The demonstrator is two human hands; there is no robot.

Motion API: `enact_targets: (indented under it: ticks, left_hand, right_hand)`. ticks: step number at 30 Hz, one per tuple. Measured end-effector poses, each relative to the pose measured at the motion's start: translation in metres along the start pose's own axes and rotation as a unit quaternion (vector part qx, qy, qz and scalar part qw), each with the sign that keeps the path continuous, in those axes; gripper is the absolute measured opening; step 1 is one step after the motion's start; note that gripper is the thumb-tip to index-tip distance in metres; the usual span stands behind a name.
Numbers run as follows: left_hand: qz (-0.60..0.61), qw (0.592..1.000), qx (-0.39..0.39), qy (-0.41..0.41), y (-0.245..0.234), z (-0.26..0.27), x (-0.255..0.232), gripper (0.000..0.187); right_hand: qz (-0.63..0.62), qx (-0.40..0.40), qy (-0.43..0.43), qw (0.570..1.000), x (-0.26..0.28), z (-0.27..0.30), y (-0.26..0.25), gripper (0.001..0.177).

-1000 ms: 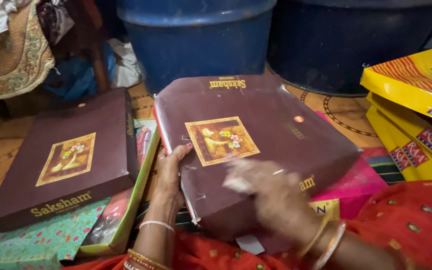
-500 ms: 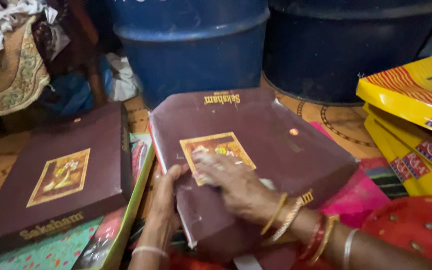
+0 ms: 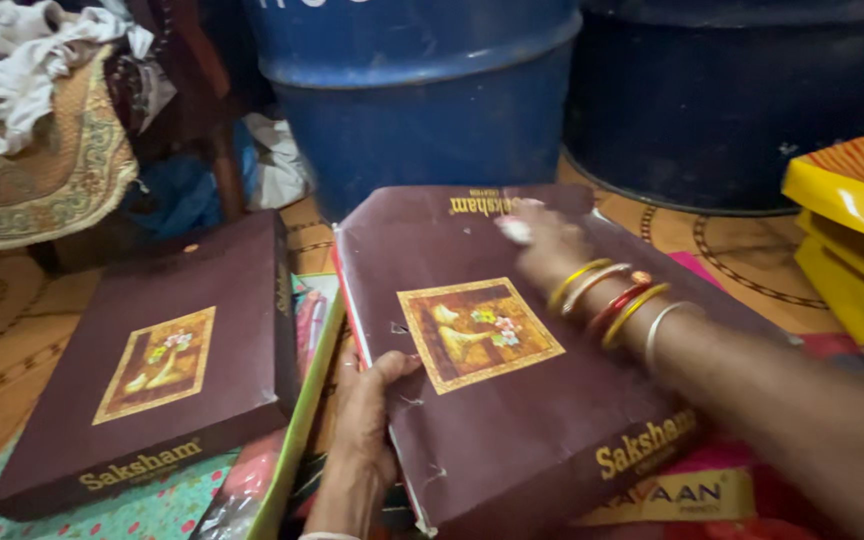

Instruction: The person wipes the surfaces of several cardboard boxes using a white cloth. They handle a pink box and multiple brown boxes, turning them over to clean different sides and edges before stacking them.

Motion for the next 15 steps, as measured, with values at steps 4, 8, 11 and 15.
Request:
enact_targets:
  ticks: [4, 8, 11, 15]
  left_hand:
    - [0.030, 0.999, -0.009, -0.007, -0.001, -0.001, 0.002, 0.058]
    - [0.036, 0.999, -0.017, -0.007, -0.009, -0.006, 0.010, 0.051]
    - [0.026, 0.998, 0.036, 0.048, -0.007, -0.016, 0.014, 0.034]
    - [0.058, 0.995, 0.037, 0.072, -0.006, -0.020, 0.016, 0.025]
  right_hand:
    - [-0.214, -0.058, -0.288, 0.932, 0.120, 0.033, 0.033, 0.055]
    - [-0.196, -0.072, -0.309, 0.928, 0.126, 0.031, 0.025, 0.049]
    - [-0.061, -0.049, -0.159, 0.984, 0.065, 0.005, 0.012, 0.049]
    - [0.237, 0.045, -0.008, 0.970, -0.020, -0.001, -0.016, 0.056]
Point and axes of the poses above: each hand's wrist, its own z-axis away from the middle knuckle, its own y-axis out of the palm, x = y × z, the point moved 4 cm from there along -z, towards the middle knuckle, and after that the axes turned 12 degrees about -x, right-handed, at the moved point
